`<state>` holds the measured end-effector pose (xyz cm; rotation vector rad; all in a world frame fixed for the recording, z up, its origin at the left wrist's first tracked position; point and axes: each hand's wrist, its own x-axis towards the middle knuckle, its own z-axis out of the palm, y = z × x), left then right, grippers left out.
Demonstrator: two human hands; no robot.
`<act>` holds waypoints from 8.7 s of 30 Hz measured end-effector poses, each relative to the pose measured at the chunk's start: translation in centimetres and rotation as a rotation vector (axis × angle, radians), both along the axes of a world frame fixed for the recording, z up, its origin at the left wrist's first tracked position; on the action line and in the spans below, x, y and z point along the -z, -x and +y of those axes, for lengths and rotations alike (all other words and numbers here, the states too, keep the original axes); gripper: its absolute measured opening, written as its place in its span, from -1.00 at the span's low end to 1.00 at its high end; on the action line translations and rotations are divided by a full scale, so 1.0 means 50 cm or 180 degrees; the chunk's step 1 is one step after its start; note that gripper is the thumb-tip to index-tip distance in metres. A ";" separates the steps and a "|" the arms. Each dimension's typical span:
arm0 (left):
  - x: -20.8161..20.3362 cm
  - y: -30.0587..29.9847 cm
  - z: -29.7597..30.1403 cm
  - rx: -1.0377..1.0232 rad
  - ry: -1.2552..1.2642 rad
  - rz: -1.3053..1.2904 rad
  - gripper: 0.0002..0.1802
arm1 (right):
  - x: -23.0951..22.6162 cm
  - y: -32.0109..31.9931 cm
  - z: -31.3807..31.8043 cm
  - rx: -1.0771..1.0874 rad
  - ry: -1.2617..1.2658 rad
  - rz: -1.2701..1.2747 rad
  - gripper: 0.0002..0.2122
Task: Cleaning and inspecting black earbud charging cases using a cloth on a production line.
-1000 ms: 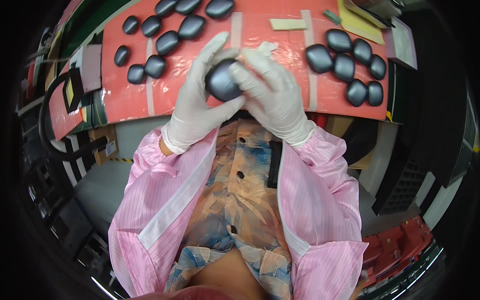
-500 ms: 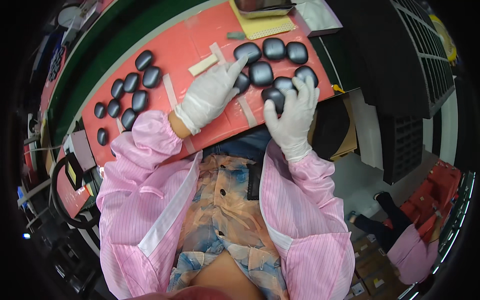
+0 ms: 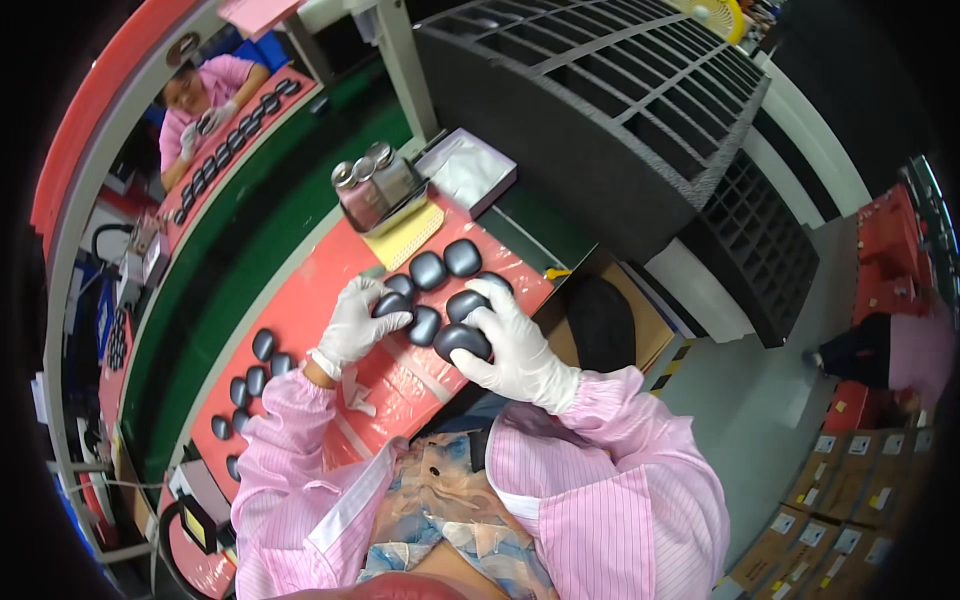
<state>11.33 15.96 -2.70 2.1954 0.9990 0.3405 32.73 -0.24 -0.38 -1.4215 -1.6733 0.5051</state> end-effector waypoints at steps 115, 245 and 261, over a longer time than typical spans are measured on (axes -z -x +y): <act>-0.333 -0.156 0.076 0.0765 -0.2089 -0.1800 -0.58 | -0.373 -0.187 0.394 -0.1973 0.1418 0.0124 -0.58; -0.040 0.338 -0.225 -0.1346 -0.1240 0.0439 -0.30 | 0.144 0.322 0.124 -0.1111 0.1315 0.2022 -0.84; -0.066 0.271 -0.343 -0.2679 0.1193 -0.3308 -0.35 | 0.005 0.383 0.103 -0.2060 0.1371 0.2572 -0.72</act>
